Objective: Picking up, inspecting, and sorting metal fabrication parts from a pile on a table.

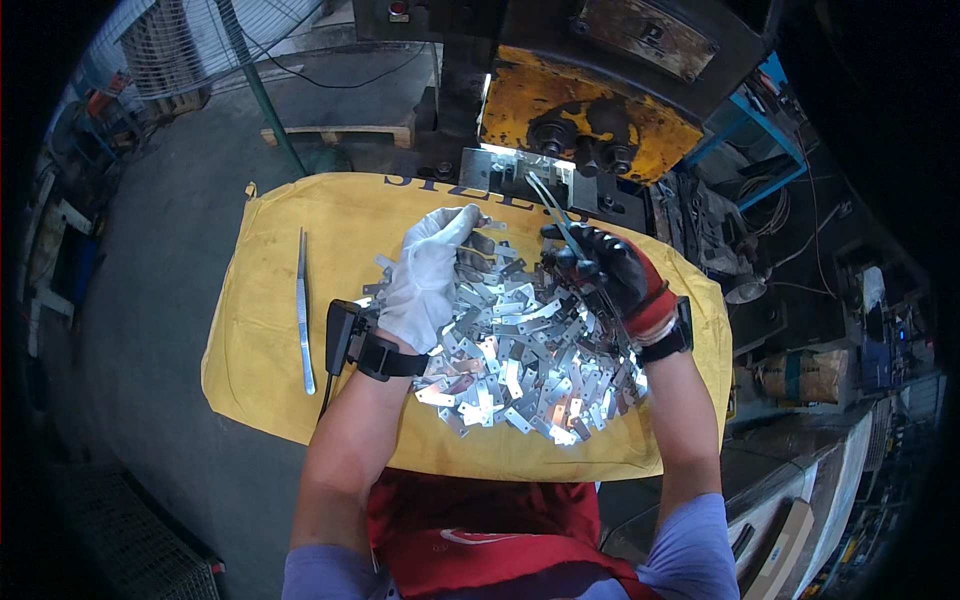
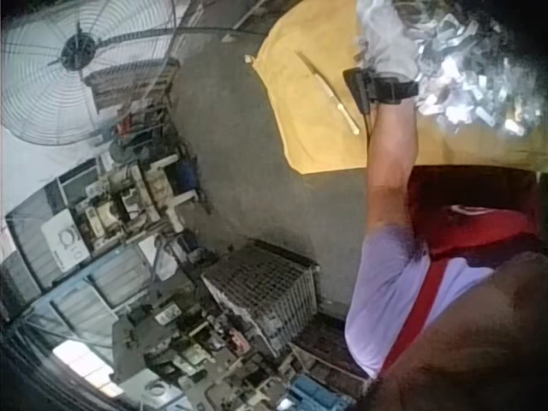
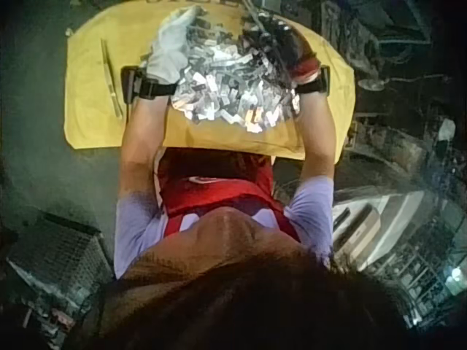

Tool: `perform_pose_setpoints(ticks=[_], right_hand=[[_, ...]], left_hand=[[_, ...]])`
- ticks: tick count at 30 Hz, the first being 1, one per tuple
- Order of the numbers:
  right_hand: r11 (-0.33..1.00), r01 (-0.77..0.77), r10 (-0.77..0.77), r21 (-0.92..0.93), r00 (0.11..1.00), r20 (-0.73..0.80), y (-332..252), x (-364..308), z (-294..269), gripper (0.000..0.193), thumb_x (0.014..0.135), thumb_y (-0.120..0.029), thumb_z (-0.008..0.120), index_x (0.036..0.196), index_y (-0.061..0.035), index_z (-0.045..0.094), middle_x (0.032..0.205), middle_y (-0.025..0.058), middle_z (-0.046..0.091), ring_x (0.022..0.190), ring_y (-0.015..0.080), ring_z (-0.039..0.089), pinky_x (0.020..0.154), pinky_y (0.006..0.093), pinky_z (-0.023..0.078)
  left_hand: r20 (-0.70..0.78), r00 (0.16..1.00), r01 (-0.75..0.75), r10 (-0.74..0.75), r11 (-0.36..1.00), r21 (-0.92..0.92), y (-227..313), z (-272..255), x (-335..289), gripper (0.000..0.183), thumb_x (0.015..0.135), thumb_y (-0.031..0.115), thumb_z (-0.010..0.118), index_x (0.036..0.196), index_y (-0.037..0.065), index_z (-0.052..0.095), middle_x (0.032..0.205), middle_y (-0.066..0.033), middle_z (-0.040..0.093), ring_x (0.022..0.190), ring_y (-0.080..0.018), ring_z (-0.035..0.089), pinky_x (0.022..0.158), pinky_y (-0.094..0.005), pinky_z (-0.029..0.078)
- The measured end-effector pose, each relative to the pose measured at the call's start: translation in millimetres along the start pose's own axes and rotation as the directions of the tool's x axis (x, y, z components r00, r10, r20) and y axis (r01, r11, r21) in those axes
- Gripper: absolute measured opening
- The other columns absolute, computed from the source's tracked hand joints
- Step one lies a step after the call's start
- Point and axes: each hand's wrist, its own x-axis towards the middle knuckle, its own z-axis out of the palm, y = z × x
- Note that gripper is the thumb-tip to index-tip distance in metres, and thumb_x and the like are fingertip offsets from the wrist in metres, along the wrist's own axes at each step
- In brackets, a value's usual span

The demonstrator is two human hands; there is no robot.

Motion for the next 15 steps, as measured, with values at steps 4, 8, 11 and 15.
perform_pose_setpoints(ticks=[4, 8, 11, 15], right_hand=[[0.999, -0.002, 0.003, -0.039, 1.0, 0.014, -2.3, -15.1, -1.8, 0.05, 0.093, -0.035, 0.046, 0.123, 0.0045, 0.047, 0.093, 0.0062, 0.062, 0.071, 0.0074, 0.055, 0.063, 0.0191, 0.044], [0.995, 0.067, -0.071, -0.07, 0.996, -0.045, -3.3, -30.6, 18.4, 0.044, 0.094, -0.03, 0.043, 0.122, 0.0039, 0.048, 0.089, 0.0059, 0.062, 0.07, 0.0084, 0.056, 0.062, 0.0195, 0.044], [0.979, 0.092, -0.103, -0.181, 0.993, -0.05, 6.3, -29.8, 8.0, 0.041, 0.095, -0.026, 0.044, 0.121, 0.0041, 0.049, 0.088, 0.0048, 0.061, 0.069, 0.0075, 0.055, 0.061, 0.0192, 0.044], [0.924, 0.184, -0.209, -0.336, 0.977, -0.041, 23.0, -34.4, 1.6, 0.039, 0.094, -0.026, 0.046, 0.12, 0.0032, 0.05, 0.087, 0.004, 0.061, 0.067, 0.0053, 0.053, 0.059, 0.0175, 0.043]], left_hand=[[-0.007, 0.999, -0.047, 0.047, 0.999, -0.02, 1.2, 3.7, -0.9, 0.018, 0.089, 0.021, 0.058, 0.09, 0.003, 0.06, 0.074, -0.0058, 0.062, 0.062, -0.0109, 0.059, 0.053, -0.0209, 0.046], [-0.009, 0.999, -0.05, 0.05, 0.998, 0.039, 0.5, 2.4, 0.3, 0.017, 0.089, 0.021, 0.058, 0.09, 0.003, 0.06, 0.075, -0.0055, 0.062, 0.062, -0.0103, 0.059, 0.052, -0.0209, 0.046], [-0.023, 0.999, -0.047, 0.048, 0.997, 0.061, 1.3, 2.4, 0.2, 0.017, 0.089, 0.021, 0.057, 0.091, 0.004, 0.061, 0.075, -0.0055, 0.063, 0.06, -0.01, 0.059, 0.051, -0.0206, 0.046], [-0.029, 0.999, -0.044, 0.046, 0.997, 0.056, -1.9, 2.3, 1.6, 0.017, 0.089, 0.02, 0.057, 0.092, 0.004, 0.061, 0.074, -0.0055, 0.063, 0.057, -0.0098, 0.058, 0.05, -0.0201, 0.046]])
